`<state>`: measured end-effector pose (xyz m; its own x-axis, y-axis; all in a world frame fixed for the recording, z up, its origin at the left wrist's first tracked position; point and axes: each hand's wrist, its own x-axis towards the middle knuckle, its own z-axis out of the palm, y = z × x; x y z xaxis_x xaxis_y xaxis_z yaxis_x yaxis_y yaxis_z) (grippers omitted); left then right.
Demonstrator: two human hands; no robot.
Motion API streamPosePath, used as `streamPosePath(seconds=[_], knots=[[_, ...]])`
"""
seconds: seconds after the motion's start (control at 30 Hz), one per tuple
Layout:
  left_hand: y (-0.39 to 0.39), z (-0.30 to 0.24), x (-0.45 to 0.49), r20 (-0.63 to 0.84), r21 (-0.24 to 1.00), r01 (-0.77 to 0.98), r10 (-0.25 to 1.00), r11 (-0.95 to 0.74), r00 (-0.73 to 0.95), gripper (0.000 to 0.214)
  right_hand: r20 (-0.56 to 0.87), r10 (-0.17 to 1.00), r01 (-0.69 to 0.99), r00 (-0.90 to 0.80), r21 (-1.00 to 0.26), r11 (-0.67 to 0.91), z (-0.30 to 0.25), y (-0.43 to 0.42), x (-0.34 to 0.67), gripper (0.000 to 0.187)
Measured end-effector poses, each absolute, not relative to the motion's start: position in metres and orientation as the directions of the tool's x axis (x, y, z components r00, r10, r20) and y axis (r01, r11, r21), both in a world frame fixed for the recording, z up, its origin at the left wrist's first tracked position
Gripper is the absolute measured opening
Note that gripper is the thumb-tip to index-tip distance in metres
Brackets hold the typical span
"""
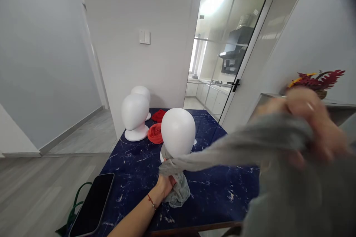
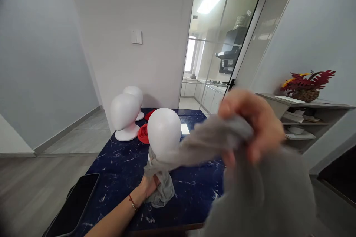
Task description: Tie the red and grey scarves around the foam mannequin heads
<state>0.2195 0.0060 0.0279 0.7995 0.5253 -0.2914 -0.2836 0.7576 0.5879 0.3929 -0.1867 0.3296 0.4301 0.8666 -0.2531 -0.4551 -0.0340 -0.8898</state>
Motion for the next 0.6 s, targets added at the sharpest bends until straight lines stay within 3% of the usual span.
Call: streamPosePath(seconds=[0.1,0.23,0.3,0.47,0.6], knots=[[0.008,0.027,0.224,-0.297,0.571,-0.303,0.536,0.763,0.791,0.050,0.000,0.916,-0.392,0.402,-0.903,0.173,0.362,-0.120,0.380,0.069],[0.011,0.027,0.227,-0.376,0.499,-0.246,0.463,0.831,0.802,0.051,0.191,0.973,-0.289,0.129,-0.931,0.221,0.369,-0.023,0.360,0.029],[0.011,0.030,0.226,-0.390,0.479,-0.249,0.458,0.842,0.799,0.052,0.164,0.984,-0.215,0.064,-0.961,0.175,0.359,0.020,0.368,0.027],[0.008,0.039,0.222,-0.396,0.527,-0.219,0.465,0.821,0.792,0.052,-0.098,0.948,-0.272,0.303,-0.962,-0.012,0.312,0.078,0.425,0.017],[0.009,0.037,0.223,-0.459,0.576,-0.200,0.516,0.793,0.723,0.047,-0.134,0.909,-0.288,0.394,-0.958,-0.017,0.287,0.062,0.463,0.017]])
